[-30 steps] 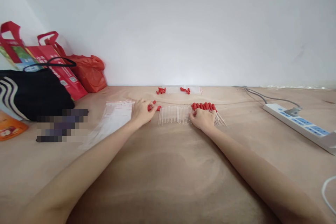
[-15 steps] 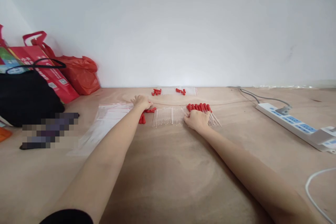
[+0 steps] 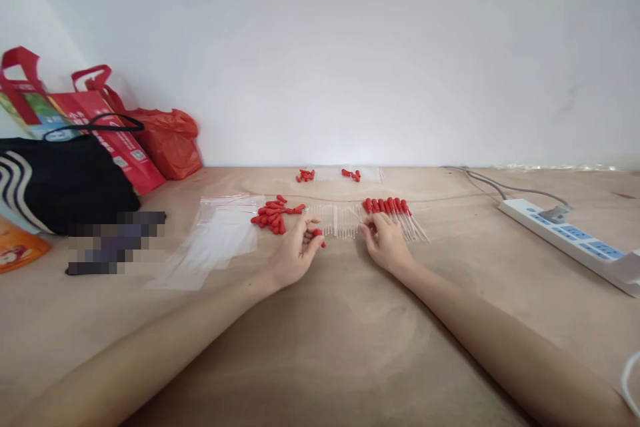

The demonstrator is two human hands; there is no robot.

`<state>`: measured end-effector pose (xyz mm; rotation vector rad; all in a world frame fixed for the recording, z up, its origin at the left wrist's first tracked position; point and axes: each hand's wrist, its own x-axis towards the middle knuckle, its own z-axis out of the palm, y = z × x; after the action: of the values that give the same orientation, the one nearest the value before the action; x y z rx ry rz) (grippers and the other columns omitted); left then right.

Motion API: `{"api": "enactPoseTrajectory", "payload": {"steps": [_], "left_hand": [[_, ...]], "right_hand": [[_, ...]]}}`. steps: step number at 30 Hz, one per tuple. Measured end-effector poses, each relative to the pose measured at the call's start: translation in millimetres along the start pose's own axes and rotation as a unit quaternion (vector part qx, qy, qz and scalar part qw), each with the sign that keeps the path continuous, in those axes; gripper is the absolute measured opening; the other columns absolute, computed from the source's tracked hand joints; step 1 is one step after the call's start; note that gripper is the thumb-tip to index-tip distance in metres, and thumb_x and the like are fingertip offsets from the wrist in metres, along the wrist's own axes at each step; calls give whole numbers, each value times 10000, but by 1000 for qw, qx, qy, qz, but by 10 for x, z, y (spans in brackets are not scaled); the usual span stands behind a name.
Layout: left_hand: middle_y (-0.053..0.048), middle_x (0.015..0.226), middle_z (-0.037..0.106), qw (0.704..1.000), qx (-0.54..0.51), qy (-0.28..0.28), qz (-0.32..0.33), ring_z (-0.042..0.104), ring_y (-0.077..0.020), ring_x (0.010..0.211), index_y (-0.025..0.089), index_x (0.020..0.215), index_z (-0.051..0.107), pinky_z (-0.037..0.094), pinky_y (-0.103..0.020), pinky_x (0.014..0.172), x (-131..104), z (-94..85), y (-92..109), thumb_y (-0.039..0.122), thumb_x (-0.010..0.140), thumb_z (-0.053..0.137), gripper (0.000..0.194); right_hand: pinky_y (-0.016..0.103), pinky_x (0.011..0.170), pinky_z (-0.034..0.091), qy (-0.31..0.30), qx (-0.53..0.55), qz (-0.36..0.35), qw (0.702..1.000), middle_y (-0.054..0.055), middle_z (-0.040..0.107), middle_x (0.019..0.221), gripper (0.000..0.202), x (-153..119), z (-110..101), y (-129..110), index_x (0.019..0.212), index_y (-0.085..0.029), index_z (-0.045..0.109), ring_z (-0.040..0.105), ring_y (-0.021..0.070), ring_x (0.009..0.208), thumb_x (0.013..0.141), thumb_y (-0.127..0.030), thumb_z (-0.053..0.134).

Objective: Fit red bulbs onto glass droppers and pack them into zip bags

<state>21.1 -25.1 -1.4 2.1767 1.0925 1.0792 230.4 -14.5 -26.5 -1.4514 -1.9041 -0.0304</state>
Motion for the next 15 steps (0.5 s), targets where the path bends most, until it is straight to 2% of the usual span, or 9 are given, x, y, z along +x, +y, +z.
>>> {"api": "enactPoseTrajectory", "payload": {"steps": [4,6,8,11,13,15], "left_hand": [[-31,800,555,996,41,-79,17,552,-135,729,173,836,479,463,-267,654,-166,-25,23,170,788,443,60],[-17,750,547,992,77,-95,24,532,-130,676,172,765,485,449,-259,619,-172,-52,9,149,760,458,36],[-6,723,541,989,99,-103,26,523,-130,657,173,743,487,441,-259,610,-169,-66,-9,160,750,478,17],[-13,770,559,987,123,-103,8,534,-149,698,174,810,507,448,-282,639,-170,-60,-33,250,747,546,106],[-39,878,574,988,134,-82,-1,546,-174,794,168,920,520,453,-314,707,-168,-45,-54,290,730,587,235],[-62,966,569,987,148,-68,10,535,-198,892,169,966,552,440,-340,776,-160,-29,-80,286,728,599,269]], "right_hand": [[282,664,343,-15,47,-95,994,67,596,802,234,-246,-88,15,980,-157,532,527,160,717,841,-197,349],[285,669,345,-21,44,-126,991,74,595,827,275,-308,-121,10,1032,-160,530,528,158,737,843,-153,331],[298,699,340,-29,35,-148,988,78,595,857,282,-326,-136,-12,1002,-166,550,529,160,781,839,-122,324],[322,745,313,-44,16,-164,985,70,596,865,248,-303,-136,-72,944,-165,561,526,162,805,834,-118,344],[318,736,300,-60,11,-167,984,59,597,835,216,-283,-131,-110,913,-161,560,523,158,784,836,-135,360],[303,702,294,-70,8,-162,984,53,595,806,200,-271,-127,-130,881,-156,561,516,151,748,844,-160,364]]}}
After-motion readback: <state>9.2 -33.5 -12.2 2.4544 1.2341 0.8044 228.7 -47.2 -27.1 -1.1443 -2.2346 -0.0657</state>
